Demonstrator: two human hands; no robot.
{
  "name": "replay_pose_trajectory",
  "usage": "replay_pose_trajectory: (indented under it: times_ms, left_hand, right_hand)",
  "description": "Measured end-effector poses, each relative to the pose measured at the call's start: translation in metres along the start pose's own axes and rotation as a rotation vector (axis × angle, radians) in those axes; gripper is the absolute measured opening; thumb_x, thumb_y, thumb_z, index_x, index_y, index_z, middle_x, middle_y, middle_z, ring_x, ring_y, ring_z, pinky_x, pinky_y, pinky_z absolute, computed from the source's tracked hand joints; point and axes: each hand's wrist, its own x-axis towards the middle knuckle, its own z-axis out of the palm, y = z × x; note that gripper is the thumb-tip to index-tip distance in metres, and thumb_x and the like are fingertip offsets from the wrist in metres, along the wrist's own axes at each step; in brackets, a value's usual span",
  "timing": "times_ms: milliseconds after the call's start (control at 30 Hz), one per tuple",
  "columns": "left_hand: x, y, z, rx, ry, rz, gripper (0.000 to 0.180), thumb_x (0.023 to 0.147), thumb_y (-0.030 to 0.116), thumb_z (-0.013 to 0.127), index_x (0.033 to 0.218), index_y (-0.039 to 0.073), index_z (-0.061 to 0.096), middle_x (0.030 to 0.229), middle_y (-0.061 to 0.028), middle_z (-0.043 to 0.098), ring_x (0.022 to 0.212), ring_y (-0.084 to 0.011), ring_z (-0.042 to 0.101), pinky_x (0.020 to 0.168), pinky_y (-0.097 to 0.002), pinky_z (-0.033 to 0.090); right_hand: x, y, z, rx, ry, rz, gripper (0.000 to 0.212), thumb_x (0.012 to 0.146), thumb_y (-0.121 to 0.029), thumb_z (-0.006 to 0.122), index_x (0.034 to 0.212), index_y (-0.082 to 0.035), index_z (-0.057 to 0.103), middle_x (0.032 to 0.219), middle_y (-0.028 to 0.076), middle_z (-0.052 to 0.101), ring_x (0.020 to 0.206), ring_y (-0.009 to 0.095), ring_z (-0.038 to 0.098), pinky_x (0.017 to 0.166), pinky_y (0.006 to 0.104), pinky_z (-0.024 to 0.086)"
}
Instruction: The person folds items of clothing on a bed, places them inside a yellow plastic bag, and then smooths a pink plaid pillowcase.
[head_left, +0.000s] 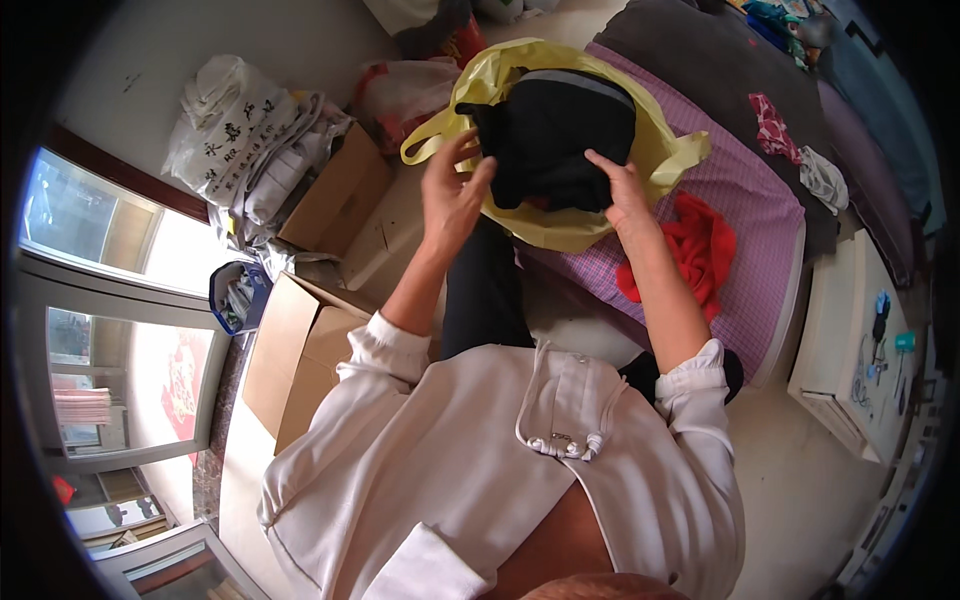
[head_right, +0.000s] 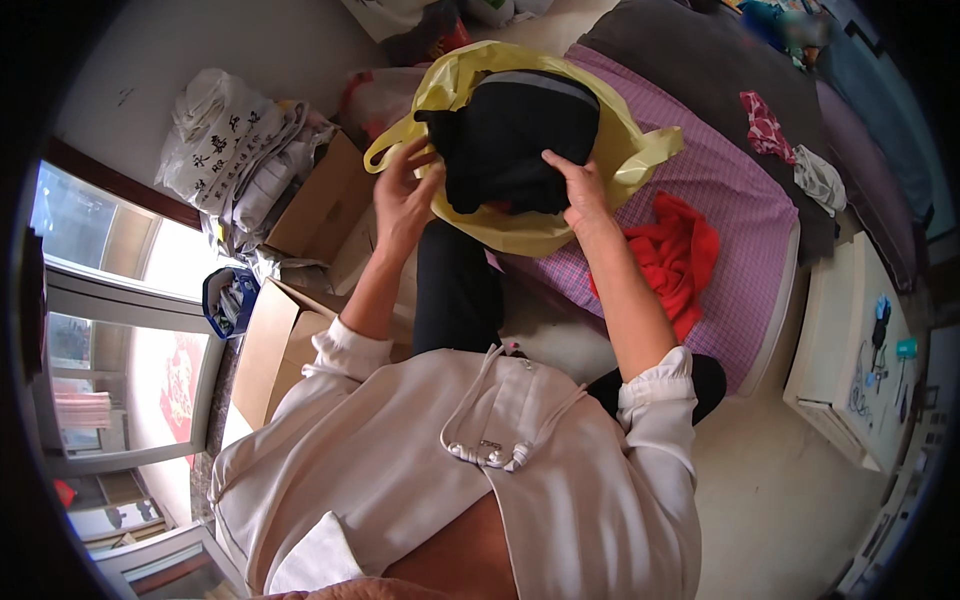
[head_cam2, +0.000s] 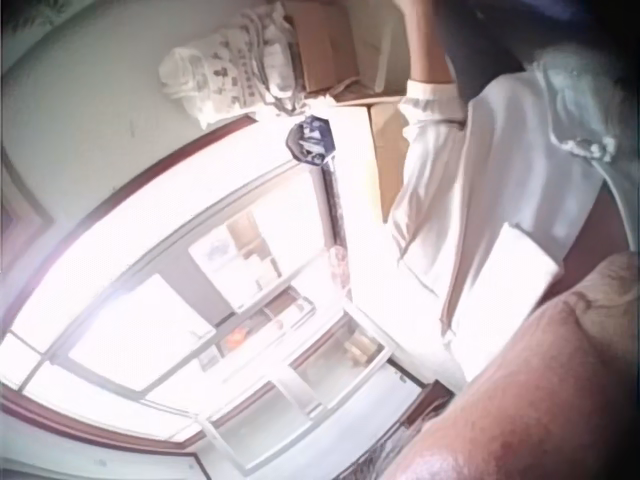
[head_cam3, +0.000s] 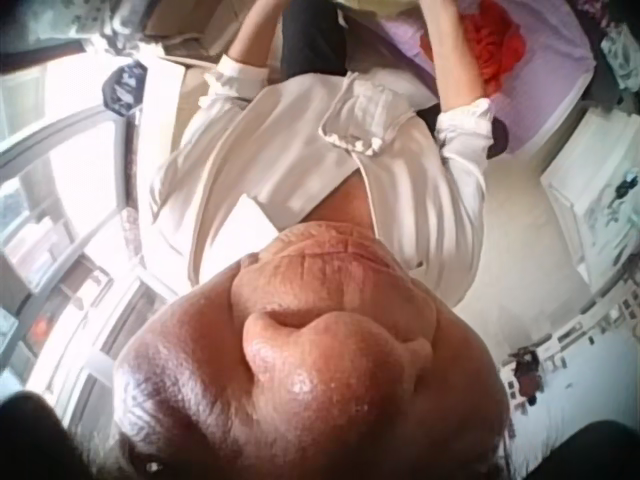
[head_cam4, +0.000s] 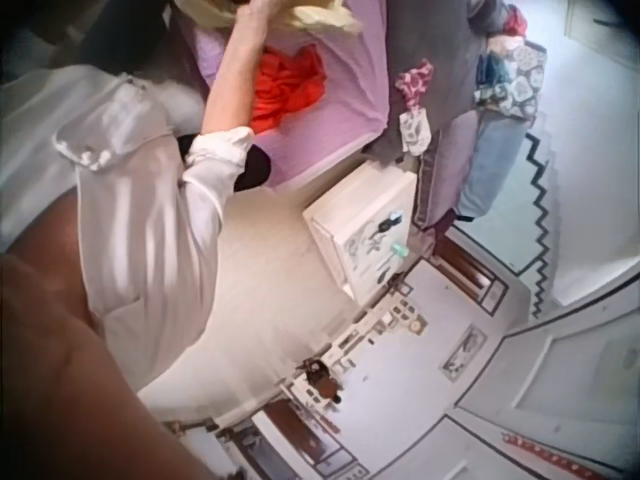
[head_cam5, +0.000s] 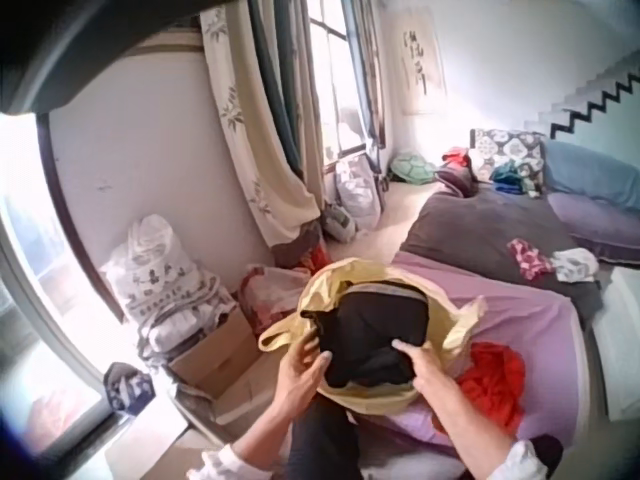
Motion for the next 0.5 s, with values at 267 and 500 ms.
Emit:
replay_pose_trajectory:
  times_ms: [267,500]
  left_hand:
    - [-0.003,-0.021,-0.003,0.101,0.351,-0.152,0.066,0.073,0.028,0.080,0.120,0.000,0.043,0.099,-0.0075,0.051,0.082,-0.0140,0.052,0.071,-0.0272,0.047]
    - [0.013,-0.087,-0.002,0.009,0.275,-0.087,0.037,0.073,0.011,0.077,0.098,0.001,0.051,0.081,-0.0006,0.053,0.069,-0.0102,0.052,0.062,-0.0253,0.045]
  right_hand:
    - [0.031,0.025,-0.018,-0.179,0.036,0.045,0.052,0.072,-0.006,0.074,0.119,-0.002,0.054,0.112,0.009,0.061,0.099,0.022,0.059,0.087,0.0331,0.048]
    - [0.002,0.013,-0.029,-0.756,0.231,-0.135,0.085,0.068,-0.017,0.078,0.137,0.001,0.031,0.133,0.022,0.044,0.121,0.029,0.045,0.101,0.0374,0.036]
